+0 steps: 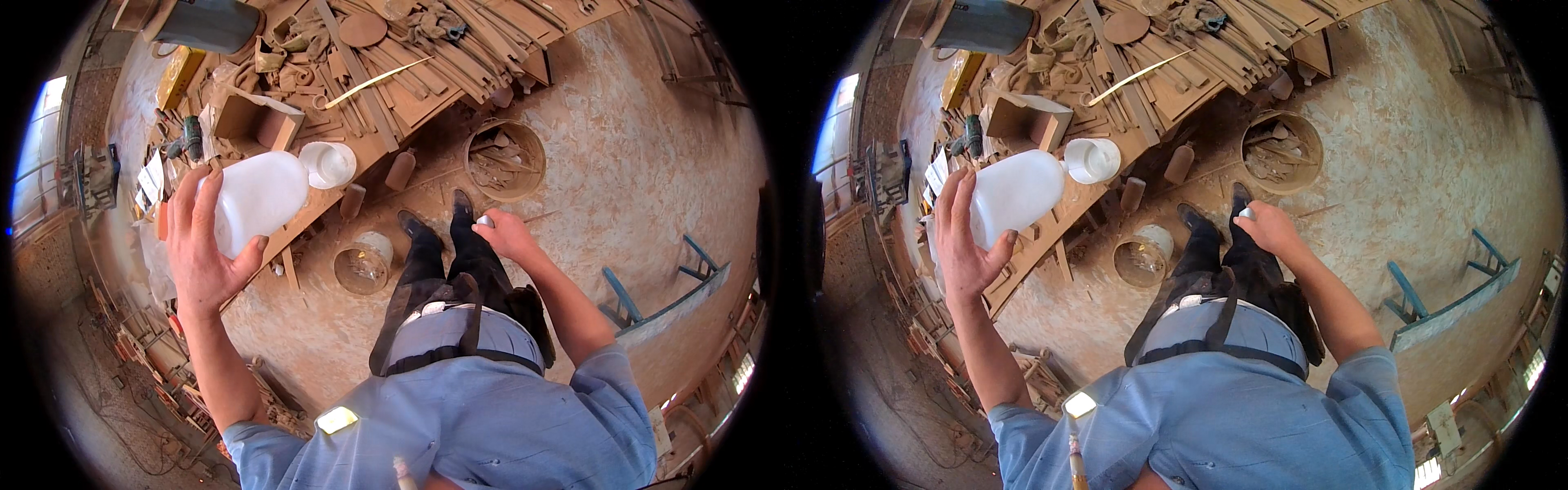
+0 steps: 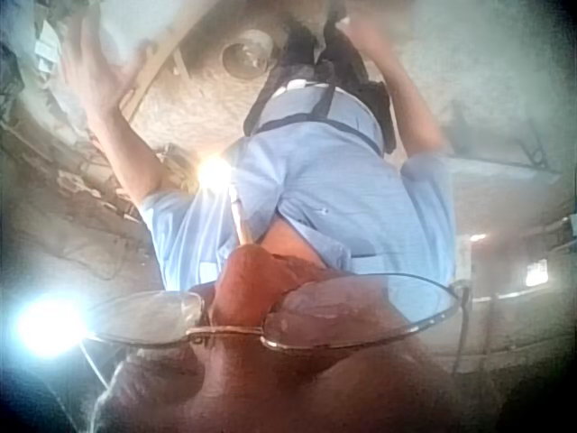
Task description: The person moves through a woodworking shop, picking up and stacking thin wooden slats and pre-drilled wooden pieces on tables. They handle the wood by hand, organizing it into neat piles. The person also pours a liquid from a white bottle into a small container.
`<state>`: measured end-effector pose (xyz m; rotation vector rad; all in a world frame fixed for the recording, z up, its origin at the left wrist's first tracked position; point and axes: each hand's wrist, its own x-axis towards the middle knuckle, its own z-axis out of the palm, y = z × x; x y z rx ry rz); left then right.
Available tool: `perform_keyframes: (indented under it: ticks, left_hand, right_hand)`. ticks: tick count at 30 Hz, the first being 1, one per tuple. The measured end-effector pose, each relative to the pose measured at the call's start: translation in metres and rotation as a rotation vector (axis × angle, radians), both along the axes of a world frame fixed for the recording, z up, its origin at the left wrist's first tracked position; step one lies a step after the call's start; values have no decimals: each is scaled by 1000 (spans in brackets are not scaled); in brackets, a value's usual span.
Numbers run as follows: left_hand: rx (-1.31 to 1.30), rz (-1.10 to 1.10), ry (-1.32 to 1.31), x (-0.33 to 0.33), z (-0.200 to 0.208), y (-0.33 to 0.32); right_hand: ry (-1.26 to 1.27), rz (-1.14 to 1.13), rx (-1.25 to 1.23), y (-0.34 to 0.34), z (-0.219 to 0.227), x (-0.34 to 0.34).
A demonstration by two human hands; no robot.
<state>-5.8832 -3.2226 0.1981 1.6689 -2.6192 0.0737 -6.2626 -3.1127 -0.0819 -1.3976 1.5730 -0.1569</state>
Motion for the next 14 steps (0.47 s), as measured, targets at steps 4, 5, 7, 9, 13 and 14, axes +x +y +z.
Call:
perform_keyframes:
  ticks: [4, 5, 7, 9, 13, 14]
  left_hand:
    - [-9, -14, 5, 1, 0, -2]
    - [-7, -11, -7, 1, 0, -2]
    - [-5, -4, -32, -1, 2, -1]
    - [-7, -7, -38, 0, 2, -2]
    - [-3, -8, -28, 0, 1, -3]
    - [-3, -7, -29, 0, 1, -3]
  right_hand:
    - [0, -2, 9, -1, 1, 0]
    - [-3, -2, 12, -1, 0, 0]
    - [-2, 2, 14, -1, -1, -1]
    - [13, 12, 18, -1, -1, -1]
    - [43, 19, 28, -2, 0, 0]
    - [43, 17, 31, -2, 0, 0]
